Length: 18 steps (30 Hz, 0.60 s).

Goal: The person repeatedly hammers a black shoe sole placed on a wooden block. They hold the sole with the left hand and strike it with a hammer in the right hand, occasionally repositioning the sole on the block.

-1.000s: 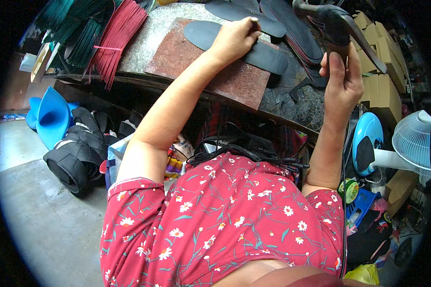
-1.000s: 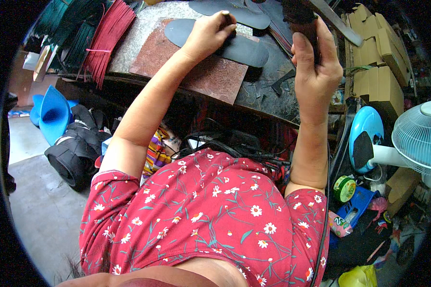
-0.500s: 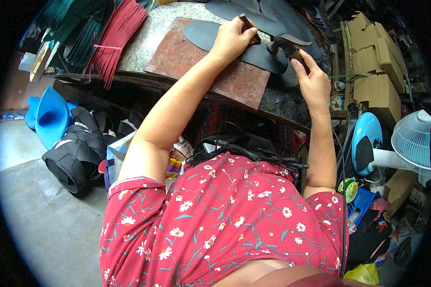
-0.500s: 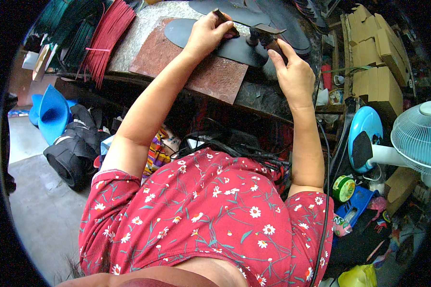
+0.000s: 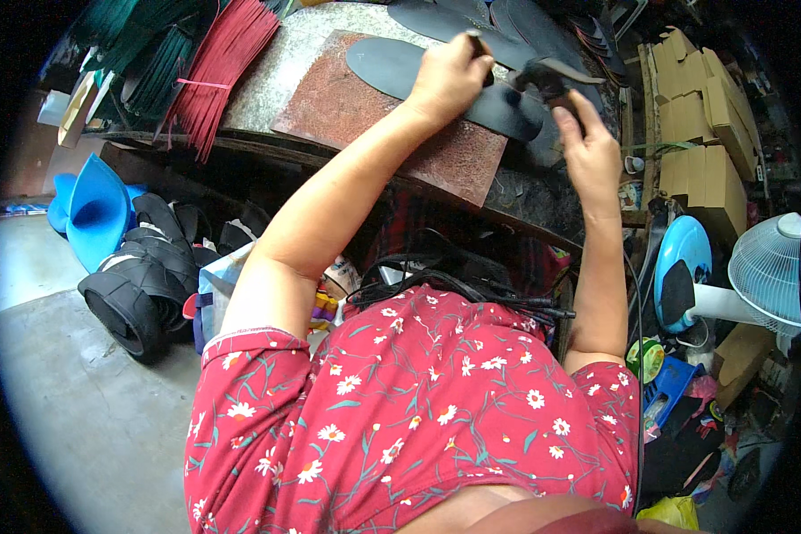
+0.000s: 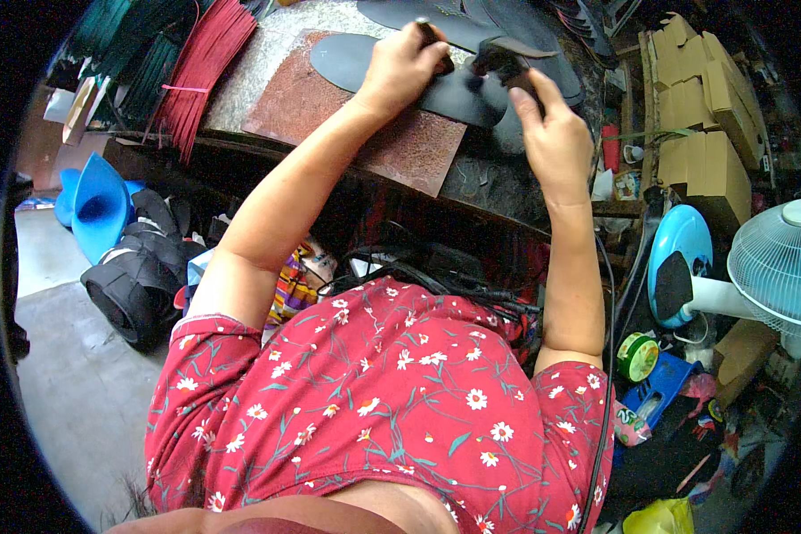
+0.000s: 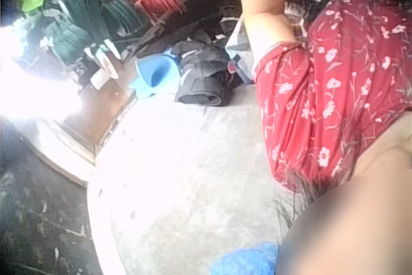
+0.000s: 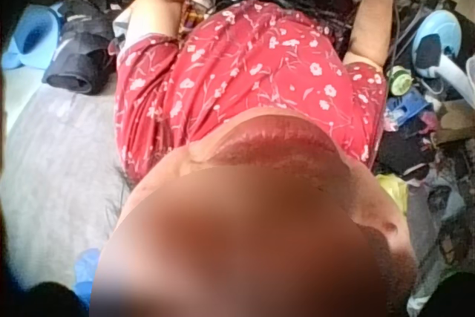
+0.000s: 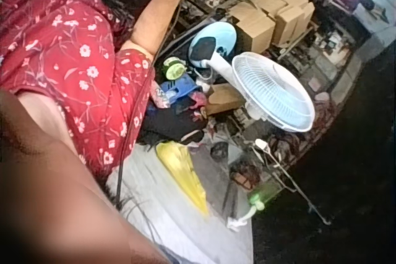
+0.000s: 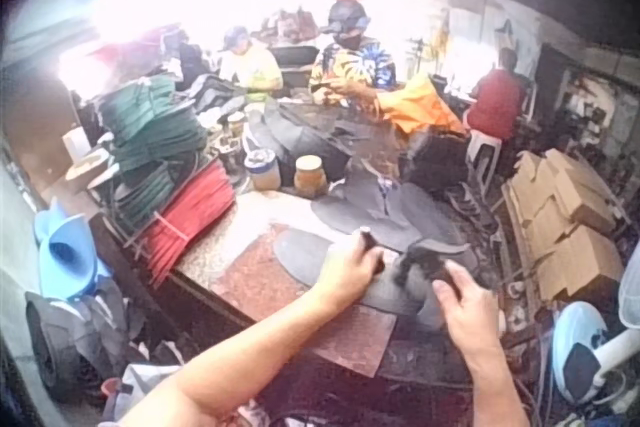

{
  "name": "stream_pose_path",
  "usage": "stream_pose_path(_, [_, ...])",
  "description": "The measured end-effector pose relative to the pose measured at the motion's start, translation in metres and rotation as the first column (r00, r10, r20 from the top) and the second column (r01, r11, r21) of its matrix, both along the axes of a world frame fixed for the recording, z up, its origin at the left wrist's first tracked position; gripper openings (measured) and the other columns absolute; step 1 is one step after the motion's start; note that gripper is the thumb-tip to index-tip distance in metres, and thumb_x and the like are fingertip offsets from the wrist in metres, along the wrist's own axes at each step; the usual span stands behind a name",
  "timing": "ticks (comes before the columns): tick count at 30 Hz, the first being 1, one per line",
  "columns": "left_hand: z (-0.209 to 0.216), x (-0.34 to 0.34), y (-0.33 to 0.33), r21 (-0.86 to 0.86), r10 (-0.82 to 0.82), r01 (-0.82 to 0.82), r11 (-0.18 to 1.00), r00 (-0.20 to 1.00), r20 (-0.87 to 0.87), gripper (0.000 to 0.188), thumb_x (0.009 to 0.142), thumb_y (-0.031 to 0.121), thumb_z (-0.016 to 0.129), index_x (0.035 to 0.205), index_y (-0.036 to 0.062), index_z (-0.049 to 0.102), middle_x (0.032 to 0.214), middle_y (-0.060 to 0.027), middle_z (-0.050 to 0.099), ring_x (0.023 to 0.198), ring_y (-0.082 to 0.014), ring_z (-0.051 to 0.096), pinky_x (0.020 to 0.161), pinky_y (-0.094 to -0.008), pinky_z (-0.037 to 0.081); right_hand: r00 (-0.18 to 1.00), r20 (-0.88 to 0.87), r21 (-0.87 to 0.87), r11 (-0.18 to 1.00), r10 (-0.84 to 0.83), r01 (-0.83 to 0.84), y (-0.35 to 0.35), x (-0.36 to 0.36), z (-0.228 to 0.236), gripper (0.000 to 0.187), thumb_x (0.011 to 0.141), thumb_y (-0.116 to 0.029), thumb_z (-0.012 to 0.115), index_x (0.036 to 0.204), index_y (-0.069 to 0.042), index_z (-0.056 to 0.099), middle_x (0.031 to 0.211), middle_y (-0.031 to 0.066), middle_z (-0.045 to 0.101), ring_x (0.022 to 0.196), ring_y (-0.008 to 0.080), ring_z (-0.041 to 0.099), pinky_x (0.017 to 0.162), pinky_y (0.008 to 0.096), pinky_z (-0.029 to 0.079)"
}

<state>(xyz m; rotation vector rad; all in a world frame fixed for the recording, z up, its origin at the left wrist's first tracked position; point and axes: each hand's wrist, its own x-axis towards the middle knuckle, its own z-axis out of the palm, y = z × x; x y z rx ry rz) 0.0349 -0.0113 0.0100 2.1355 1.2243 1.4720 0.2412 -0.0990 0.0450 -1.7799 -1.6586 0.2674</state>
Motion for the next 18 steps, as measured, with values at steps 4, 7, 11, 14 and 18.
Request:
stream_pose_path(4, [0.005, -0.025, 0.017, -0.221, 0.007, 0.252, 0.942, 0.645, 0.765, 0.011, 0.094, 0.006, 0.059, 0.095, -0.0050, 0.059, 0.083, -0.0131, 0.068, 0.074, -0.0200, 0.070, 0.067, -0.0304, 0.062, 0.978, 0.204, -0.045, 0.998, 0.044, -0.035, -0.003, -0.006, -0.007, 0.045, 0.093, -0.052, 0.055, 0.128, -0.025, 0.060, 0.098, 0.0199, 0.070, 0.094, 0.0411, 0.067, 0.079, 0.0482, 0.052])
stream_pose_path(7, [0.005, -0.044, 0.016, -0.289, 0.010, 0.229, 0.929, 0.769, 0.639, 0.012, 0.092, 0.008, 0.062, 0.096, -0.0035, 0.061, 0.083, -0.0115, 0.069, 0.072, -0.0172, 0.070, 0.065, -0.0289, 0.060, 0.981, 0.192, -0.032, 0.999, 0.040, -0.035, -0.003, -0.006, -0.006, 0.045, 0.093, -0.052, 0.055, 0.128, -0.025, 0.060, 0.097, 0.0198, 0.070, 0.094, 0.0411, 0.067, 0.079, 0.0481, 0.052])
stream_pose_path(11, [-0.001, -0.045, 0.009, -0.374, 0.073, 0.077, 0.924, 0.926, 0.370, 0.014, 0.088, 0.010, 0.066, 0.095, -0.0022, 0.064, 0.080, -0.0098, 0.071, 0.068, -0.0129, 0.069, 0.064, -0.0267, 0.057, 0.980, 0.194, -0.049, 0.998, 0.035, -0.026, 0.001, -0.002, -0.011, 0.045, 0.093, -0.052, 0.055, 0.127, -0.024, 0.061, 0.098, 0.0201, 0.070, 0.095, 0.0414, 0.066, 0.079, 0.0482, 0.052])
stream_pose_path(14, [-0.002, -0.041, 0.008, -0.377, 0.104, 0.049, 0.925, 0.921, 0.375, 0.015, 0.088, 0.011, 0.066, 0.093, -0.0023, 0.065, 0.078, -0.0101, 0.071, 0.065, -0.0131, 0.069, 0.062, -0.0265, 0.057, 0.985, 0.166, -0.049, 0.998, 0.049, -0.041, 0.005, -0.001, -0.010, 0.044, 0.092, -0.052, 0.057, 0.127, -0.024, 0.062, 0.098, 0.0199, 0.070, 0.094, 0.0411, 0.066, 0.080, 0.0473, 0.052])
stream_pose_path(18, [0.000, -0.041, 0.007, -0.347, 0.130, -0.028, 0.937, 0.953, 0.273, 0.015, 0.087, 0.014, 0.068, 0.092, -0.0002, 0.065, 0.078, -0.0135, 0.071, 0.066, -0.0204, 0.071, 0.063, -0.0306, 0.057, 0.991, -0.050, 0.020, 0.993, 0.120, -0.119, 0.002, -0.005, 0.011, 0.044, 0.092, -0.046, 0.063, 0.128, -0.021, 0.062, 0.101, 0.0176, 0.071, 0.090, 0.0349, 0.070, 0.078, 0.0417, 0.053])
